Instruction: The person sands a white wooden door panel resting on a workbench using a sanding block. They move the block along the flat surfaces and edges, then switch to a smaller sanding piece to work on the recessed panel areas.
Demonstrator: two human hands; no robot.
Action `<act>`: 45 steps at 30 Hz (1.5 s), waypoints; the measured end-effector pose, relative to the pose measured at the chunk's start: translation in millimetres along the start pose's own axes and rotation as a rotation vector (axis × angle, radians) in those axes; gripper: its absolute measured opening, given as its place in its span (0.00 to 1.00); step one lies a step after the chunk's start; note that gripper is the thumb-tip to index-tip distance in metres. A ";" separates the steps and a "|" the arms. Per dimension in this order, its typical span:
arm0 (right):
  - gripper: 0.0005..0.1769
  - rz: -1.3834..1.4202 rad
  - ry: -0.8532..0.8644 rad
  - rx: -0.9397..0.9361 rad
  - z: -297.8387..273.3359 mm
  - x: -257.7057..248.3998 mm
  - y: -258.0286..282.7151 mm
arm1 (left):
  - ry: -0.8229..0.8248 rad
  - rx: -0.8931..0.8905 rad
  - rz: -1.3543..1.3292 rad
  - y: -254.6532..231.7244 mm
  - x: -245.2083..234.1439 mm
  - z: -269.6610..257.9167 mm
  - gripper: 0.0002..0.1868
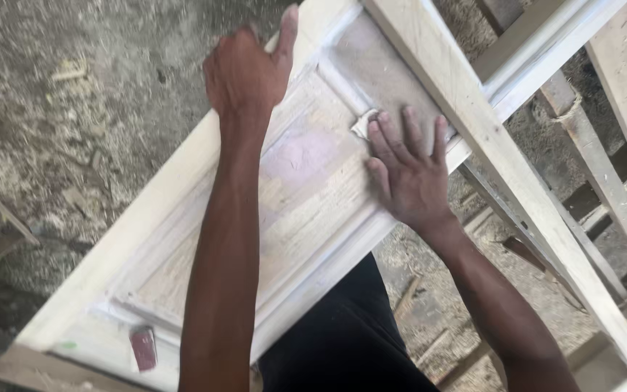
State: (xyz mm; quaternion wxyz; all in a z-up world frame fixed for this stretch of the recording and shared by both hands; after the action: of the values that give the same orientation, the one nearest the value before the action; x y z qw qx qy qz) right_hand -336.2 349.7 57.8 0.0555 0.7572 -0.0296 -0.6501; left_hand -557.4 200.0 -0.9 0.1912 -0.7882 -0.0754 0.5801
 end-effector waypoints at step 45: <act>0.20 0.270 -0.083 -0.533 72.7 -22.9 -3.3 | -0.733 0.464 -0.002 -28.1 -20.2 -110.1 0.12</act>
State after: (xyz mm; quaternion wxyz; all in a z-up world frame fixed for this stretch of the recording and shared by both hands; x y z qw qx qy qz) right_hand -411.7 352.4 69.1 0.3367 0.6780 0.0395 -0.6522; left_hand -457.0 195.2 55.9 0.3247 -0.4659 -0.0067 0.8231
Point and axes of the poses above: each hand's wrist, its own z-axis towards the middle knuckle, its own x-axis out of the palm, y = z × x, the point moved 10 cm from there along z, towards the middle knuckle, and after that the axes turned 8 degrees about z, right-handed, at the moved point
